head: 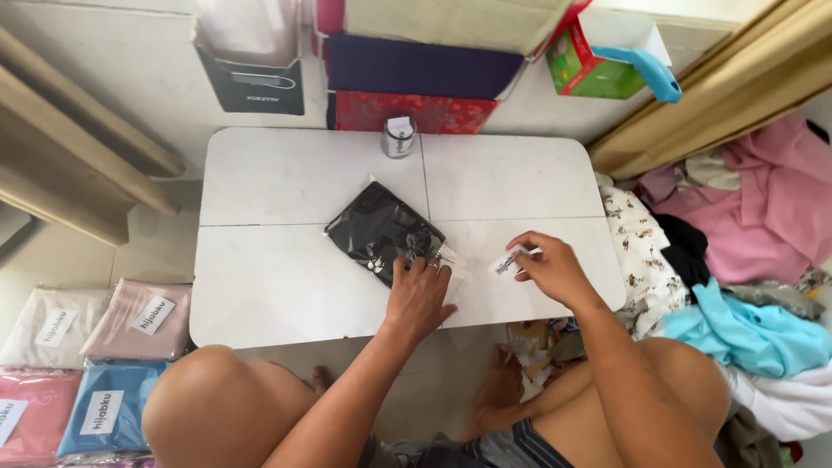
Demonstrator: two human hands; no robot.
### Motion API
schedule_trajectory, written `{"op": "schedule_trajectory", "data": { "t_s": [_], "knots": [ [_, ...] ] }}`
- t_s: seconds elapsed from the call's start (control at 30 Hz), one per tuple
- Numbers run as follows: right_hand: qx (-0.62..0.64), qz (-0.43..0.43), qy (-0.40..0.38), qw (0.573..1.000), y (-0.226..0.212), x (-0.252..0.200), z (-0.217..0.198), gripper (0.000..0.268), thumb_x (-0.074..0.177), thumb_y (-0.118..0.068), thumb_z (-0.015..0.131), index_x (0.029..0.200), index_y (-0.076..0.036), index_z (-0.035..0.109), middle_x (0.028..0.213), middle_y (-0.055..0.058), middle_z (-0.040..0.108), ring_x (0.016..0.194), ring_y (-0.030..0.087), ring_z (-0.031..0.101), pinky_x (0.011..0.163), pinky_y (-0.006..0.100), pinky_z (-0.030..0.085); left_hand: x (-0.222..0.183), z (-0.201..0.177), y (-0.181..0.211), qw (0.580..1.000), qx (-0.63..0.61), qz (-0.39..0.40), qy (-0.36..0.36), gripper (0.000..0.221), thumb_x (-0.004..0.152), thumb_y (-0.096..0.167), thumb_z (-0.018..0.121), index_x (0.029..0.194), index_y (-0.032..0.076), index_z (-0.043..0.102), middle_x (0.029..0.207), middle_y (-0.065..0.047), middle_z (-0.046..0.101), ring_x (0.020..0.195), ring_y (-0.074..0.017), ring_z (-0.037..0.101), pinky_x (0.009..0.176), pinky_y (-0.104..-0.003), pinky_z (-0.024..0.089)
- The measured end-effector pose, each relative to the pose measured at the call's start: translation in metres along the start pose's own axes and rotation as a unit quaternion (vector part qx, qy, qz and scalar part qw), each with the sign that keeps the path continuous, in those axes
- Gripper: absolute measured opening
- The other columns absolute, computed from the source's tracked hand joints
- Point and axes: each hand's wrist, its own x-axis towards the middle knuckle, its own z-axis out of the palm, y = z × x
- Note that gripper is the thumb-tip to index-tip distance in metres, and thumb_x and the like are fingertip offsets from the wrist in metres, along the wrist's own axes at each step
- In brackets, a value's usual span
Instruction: Cleaning a piece of black fabric with a lint roller, folding it, and placing it into a plastic bag for packaging.
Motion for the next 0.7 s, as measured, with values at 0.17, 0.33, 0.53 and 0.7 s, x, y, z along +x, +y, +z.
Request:
{"op": "schedule_trajectory", "data": {
  "t_s": [0.17,0.33,0.53,0.7],
  "knots": [
    [0.054,0.046,-0.067,0.995,0.064,0.023,0.014,0.042,0.08,0.006,0.07,0.122,0.007,0.066,0.097,0.024,0.062,0.081,0.028,0.069,0.072,0.039,0.064,0.009,0.057,-0.006,0.998,0.035,-0.004,0.047,0.023,0.088,0.03,0.072,0.103,0.013,0.067,0.093,-0.007,0.07,0.089,-0.0255,0.065,0.091,-0.049,0.038],
    [0.106,0.101,-0.077,0.986,0.076,0.025,0.034,0.034,0.077,0.004,0.079,0.109,0.009,0.07,0.087,0.022,0.068,0.076,0.028,0.072,0.069,0.04,0.066,0.002,0.007,0.002,0.999,0.003,-0.022,0.034,0.048,0.084,0.052,0.073,0.111,0.013,0.069,0.102,-0.009,0.072,0.094,-0.0258,0.065,0.092,-0.049,0.036],
    [0.069,0.08,-0.025,0.994,0.088,0.037,0.047,0.022,0.081,-0.01,0.082,0.101,0.0,0.078,0.081,0.019,0.075,0.057,0.021,0.07,0.044,0.028,0.057,0.01,0.036,0.0,0.988,0.098,-0.025,0.115,0.016,0.083,0.02,0.076,0.095,0.011,0.071,0.082,-0.007,0.068,0.079,-0.0262,0.065,0.081,-0.045,0.039],
    [0.032,0.029,-0.009,0.999,0.108,0.053,0.058,0.021,0.079,-0.017,0.081,0.098,-0.007,0.079,0.08,0.014,0.076,0.055,0.017,0.068,0.045,0.027,0.05,0.007,0.044,-0.001,0.992,0.053,-0.025,0.116,0.009,0.083,0.019,0.075,0.09,0.014,0.072,0.079,-0.004,0.069,0.076,-0.0239,0.068,0.08,-0.043,0.041]
  ]
}}
